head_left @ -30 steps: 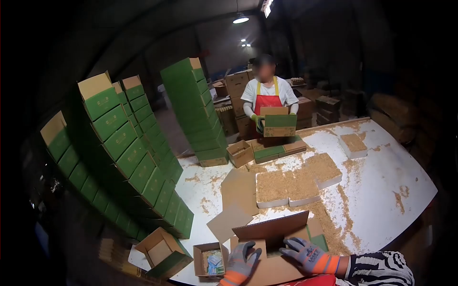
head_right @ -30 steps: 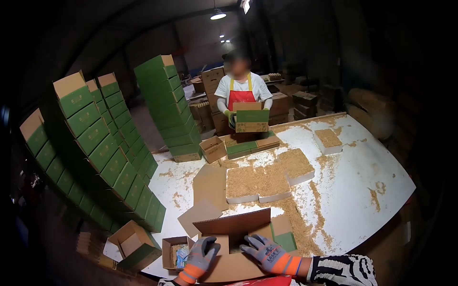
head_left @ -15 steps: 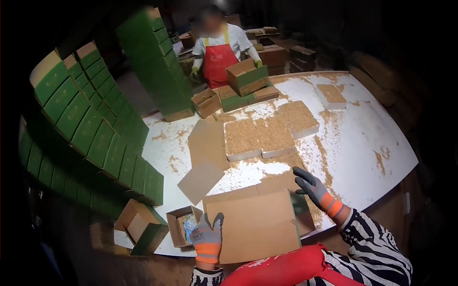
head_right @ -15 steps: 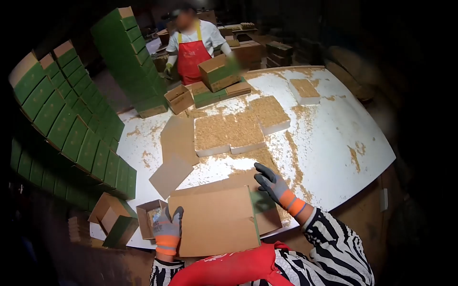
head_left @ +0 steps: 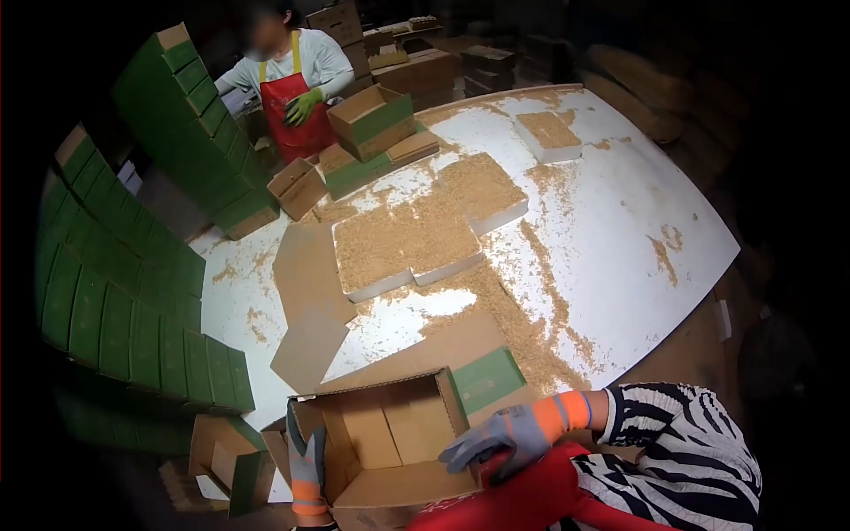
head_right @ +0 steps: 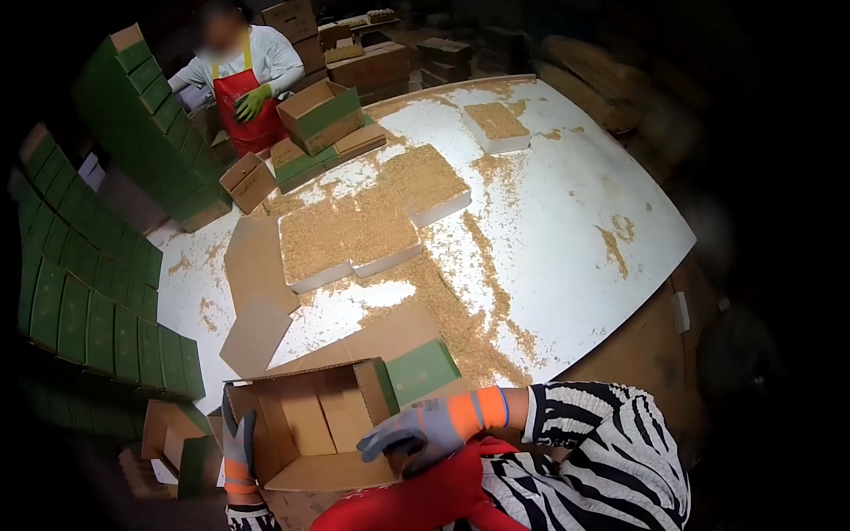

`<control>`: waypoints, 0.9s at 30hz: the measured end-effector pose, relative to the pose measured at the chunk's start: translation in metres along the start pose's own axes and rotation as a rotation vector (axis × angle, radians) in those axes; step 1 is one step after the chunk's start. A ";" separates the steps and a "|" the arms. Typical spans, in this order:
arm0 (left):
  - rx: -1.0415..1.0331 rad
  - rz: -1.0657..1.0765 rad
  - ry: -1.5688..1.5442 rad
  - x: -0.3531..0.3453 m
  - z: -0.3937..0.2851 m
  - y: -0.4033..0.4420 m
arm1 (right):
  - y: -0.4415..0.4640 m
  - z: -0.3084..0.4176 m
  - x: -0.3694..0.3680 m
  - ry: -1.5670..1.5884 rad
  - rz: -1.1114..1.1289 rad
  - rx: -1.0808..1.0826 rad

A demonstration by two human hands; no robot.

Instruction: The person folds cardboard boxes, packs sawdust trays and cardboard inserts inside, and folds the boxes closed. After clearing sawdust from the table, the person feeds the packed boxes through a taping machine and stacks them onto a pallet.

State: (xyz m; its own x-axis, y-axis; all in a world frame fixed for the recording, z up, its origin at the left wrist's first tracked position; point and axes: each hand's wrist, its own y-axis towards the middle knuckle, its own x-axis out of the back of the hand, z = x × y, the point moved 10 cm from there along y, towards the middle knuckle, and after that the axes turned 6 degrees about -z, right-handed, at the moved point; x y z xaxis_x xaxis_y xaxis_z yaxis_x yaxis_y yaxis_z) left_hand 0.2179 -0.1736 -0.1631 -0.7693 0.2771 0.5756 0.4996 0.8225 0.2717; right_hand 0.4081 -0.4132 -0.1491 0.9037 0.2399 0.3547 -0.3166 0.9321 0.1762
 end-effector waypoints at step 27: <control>0.812 0.061 0.054 -0.023 0.037 -0.034 | -0.434 -0.166 0.065 -0.378 -1.276 -0.967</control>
State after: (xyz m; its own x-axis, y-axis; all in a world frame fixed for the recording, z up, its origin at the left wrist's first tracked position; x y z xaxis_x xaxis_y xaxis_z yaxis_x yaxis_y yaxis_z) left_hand 0.2042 -0.1895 -0.2136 -0.7191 0.3262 0.6136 0.0801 0.9160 -0.3931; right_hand 0.6520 -0.7567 -0.3554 0.2600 -0.7099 0.6546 0.9495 0.3113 -0.0394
